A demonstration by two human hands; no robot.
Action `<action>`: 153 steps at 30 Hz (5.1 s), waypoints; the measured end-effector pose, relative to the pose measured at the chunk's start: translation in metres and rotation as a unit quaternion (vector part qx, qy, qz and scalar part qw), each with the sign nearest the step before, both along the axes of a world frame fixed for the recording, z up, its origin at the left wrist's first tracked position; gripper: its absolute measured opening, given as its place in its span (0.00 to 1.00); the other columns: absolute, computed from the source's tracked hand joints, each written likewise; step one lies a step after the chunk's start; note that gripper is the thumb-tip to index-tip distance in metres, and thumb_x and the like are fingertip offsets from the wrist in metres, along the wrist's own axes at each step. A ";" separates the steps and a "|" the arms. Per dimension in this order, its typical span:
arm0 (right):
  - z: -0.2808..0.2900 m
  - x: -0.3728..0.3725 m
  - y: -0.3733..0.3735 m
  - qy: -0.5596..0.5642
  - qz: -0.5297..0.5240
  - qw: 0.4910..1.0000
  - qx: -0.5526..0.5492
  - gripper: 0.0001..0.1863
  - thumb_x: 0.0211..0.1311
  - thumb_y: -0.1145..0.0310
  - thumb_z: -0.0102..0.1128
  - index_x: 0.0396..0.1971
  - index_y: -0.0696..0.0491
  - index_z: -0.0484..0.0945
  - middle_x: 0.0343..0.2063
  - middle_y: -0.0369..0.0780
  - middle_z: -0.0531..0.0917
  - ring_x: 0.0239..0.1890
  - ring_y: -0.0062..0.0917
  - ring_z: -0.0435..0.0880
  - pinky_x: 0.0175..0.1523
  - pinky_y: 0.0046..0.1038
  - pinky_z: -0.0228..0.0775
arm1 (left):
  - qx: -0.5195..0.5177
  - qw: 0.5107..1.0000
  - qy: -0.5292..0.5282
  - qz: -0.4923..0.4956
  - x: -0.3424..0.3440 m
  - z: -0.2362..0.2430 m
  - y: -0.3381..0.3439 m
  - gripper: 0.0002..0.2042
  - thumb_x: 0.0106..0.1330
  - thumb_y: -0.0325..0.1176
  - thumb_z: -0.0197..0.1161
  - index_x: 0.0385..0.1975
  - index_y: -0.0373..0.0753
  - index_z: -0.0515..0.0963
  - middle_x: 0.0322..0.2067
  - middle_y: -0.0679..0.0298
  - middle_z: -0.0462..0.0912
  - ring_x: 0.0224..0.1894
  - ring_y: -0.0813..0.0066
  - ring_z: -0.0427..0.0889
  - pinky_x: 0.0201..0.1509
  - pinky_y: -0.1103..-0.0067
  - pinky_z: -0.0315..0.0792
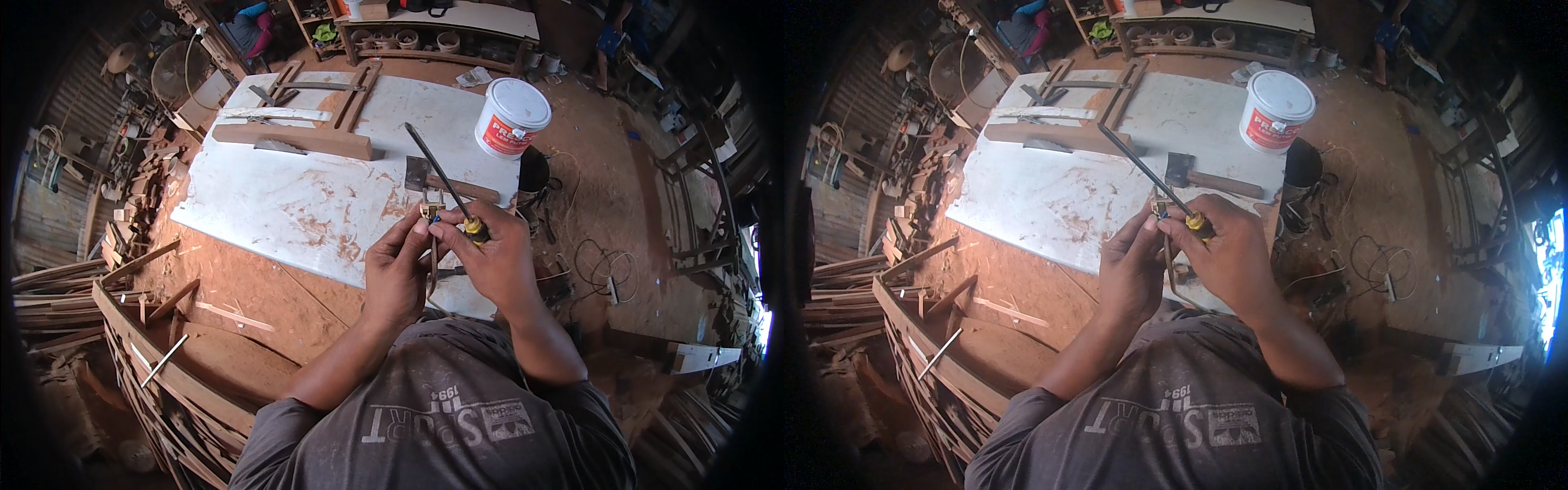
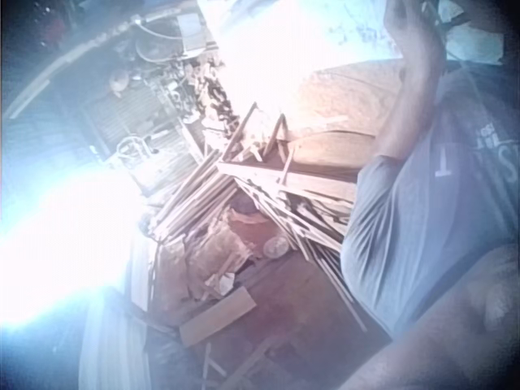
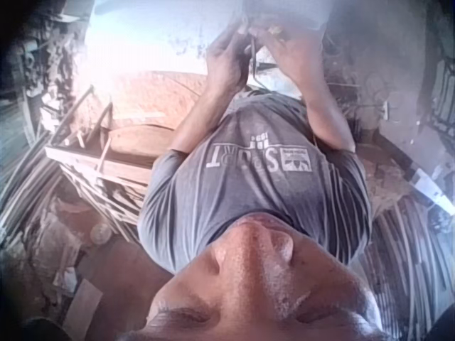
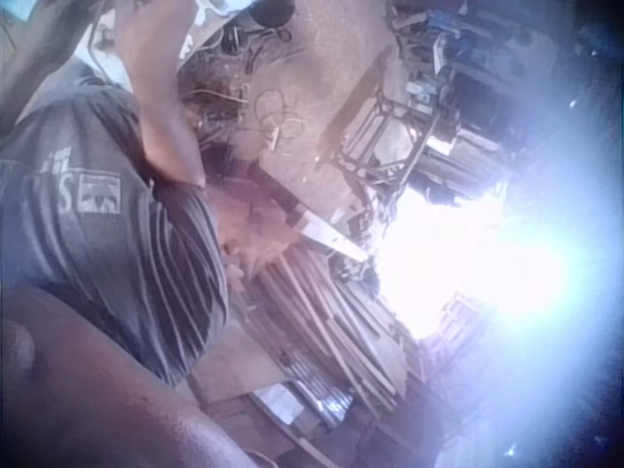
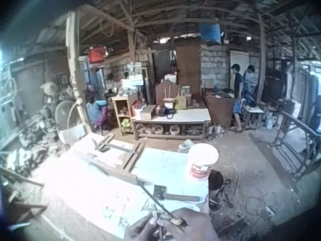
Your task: The person uses a screwdriver to tighten screws on a small electrical plug while holding it in the other hand. After securing the internal connections, the person attaches the white plastic cover to the plug and places the completed plug on the floor.
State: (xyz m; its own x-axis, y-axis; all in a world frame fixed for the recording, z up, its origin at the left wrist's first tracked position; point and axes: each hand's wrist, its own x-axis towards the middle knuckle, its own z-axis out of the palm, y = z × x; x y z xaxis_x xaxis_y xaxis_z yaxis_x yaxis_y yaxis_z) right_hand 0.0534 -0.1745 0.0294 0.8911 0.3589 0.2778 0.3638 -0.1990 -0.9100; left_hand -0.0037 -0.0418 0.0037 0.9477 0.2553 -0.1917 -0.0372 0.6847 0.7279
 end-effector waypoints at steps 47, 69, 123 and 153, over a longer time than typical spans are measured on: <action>-0.223 0.022 -0.104 0.295 -0.079 0.951 -0.044 0.12 0.69 0.64 0.65 0.48 0.51 0.85 0.24 0.27 0.80 0.22 0.10 0.71 0.27 0.19 0.66 | -0.050 0.977 0.187 0.089 -0.089 -0.123 0.071 0.13 0.73 0.27 0.61 0.54 0.32 0.75 0.47 0.52 0.83 0.47 0.66 0.85 0.52 0.76 0.84; -0.262 0.031 -0.040 0.111 -0.056 0.954 -0.271 0.29 0.62 0.67 0.61 0.64 0.51 0.69 0.48 0.55 0.82 0.49 0.50 0.82 0.52 0.47 0.75 | -0.030 0.988 0.149 -0.038 -0.026 -0.111 0.027 0.08 0.71 0.23 0.60 0.47 0.32 0.77 0.44 0.50 0.84 0.44 0.62 0.87 0.50 0.72 0.85; -0.795 -0.092 -0.211 0.583 -0.247 0.737 -0.235 0.19 0.66 0.64 0.55 0.55 0.53 0.78 0.52 0.50 0.83 0.55 0.45 0.83 0.57 0.42 0.77 | 0.287 0.815 0.490 0.115 -0.031 -0.184 0.032 0.18 0.78 0.33 0.51 0.62 0.28 0.69 0.53 0.55 0.80 0.50 0.73 0.83 0.51 0.83 0.84; -0.493 -0.220 -0.256 -0.065 0.121 0.930 -0.342 0.23 0.49 0.57 0.63 0.50 0.38 0.80 0.42 0.30 0.84 0.50 0.27 0.81 0.61 0.37 0.65 | 0.244 0.901 0.360 0.006 0.021 -0.157 0.049 0.16 0.78 0.33 0.52 0.56 0.29 0.74 0.52 0.57 0.80 0.49 0.74 0.83 0.50 0.86 0.81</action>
